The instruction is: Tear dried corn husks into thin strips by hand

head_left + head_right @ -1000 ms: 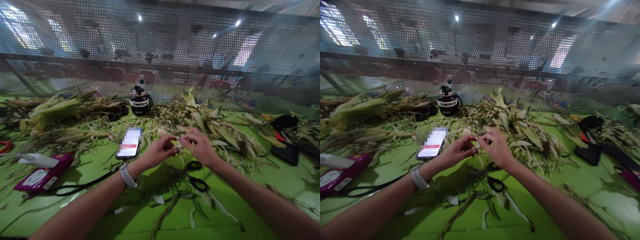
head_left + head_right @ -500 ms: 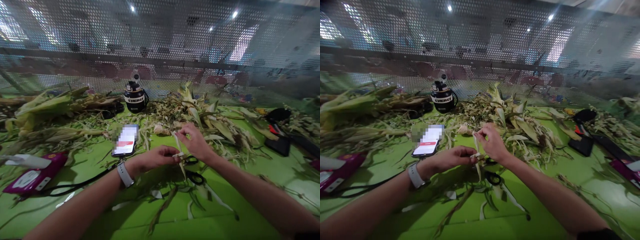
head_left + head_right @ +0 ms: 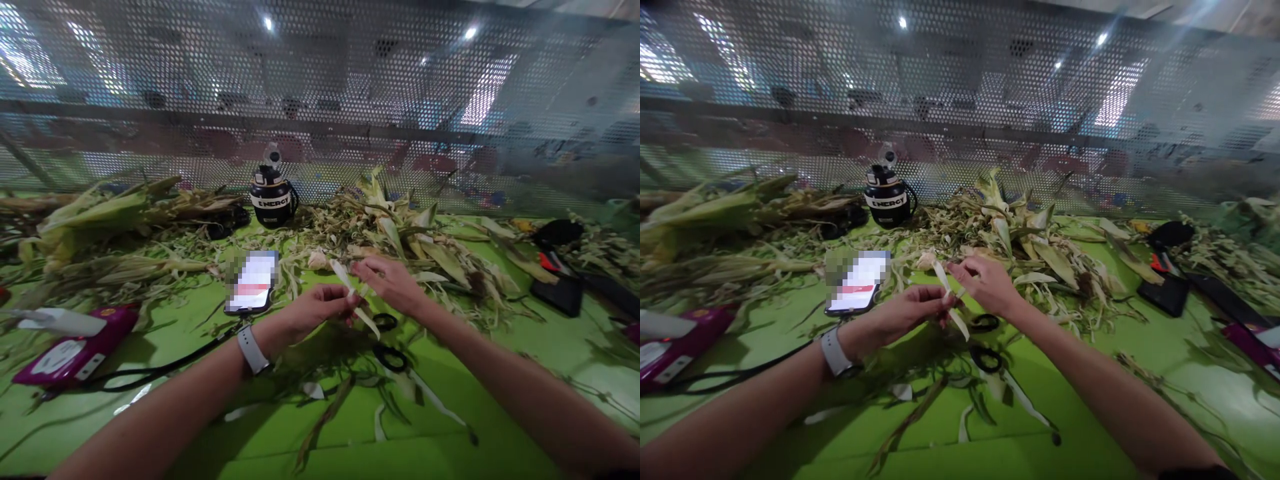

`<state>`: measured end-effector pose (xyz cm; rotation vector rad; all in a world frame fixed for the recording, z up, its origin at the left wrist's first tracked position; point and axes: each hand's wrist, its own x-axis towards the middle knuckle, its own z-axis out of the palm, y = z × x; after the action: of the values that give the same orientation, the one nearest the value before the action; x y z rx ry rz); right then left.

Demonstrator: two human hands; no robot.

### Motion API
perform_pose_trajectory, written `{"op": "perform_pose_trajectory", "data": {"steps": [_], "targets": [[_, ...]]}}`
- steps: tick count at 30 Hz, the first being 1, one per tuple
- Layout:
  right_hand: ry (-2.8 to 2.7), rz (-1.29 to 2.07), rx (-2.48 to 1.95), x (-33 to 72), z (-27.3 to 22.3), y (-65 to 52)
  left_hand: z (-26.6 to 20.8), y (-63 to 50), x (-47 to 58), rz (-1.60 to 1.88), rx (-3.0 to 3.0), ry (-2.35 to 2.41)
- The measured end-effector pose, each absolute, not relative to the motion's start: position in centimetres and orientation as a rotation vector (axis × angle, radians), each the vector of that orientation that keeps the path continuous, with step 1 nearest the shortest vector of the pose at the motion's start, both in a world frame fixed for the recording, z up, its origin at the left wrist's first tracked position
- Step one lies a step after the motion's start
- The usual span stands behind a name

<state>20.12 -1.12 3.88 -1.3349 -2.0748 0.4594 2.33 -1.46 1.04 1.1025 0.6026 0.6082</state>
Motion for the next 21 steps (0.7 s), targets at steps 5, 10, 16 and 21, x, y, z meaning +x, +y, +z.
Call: {"op": "perform_pose_trajectory", "data": {"steps": [5,10,16,21], "targets": [[-2.136,0.396,-1.369,20.5,3.8,-0.8,1.2,-1.3,2.4,0.689,1.059,0.628],[-2.129,0.294,-1.233,20.1,3.5,-0.9,1.3,-1.4,2.4,0.612,1.097,0.634],[-1.96,-0.023,-1.223,20.8,4.0,-0.9,1.5,-1.0,2.2,0.755,1.019,0.713],[-2.141,0.184,-1.284,20.5,4.4,-1.6,0.9,-0.1,2.4,0.984,0.959,0.771]]}}
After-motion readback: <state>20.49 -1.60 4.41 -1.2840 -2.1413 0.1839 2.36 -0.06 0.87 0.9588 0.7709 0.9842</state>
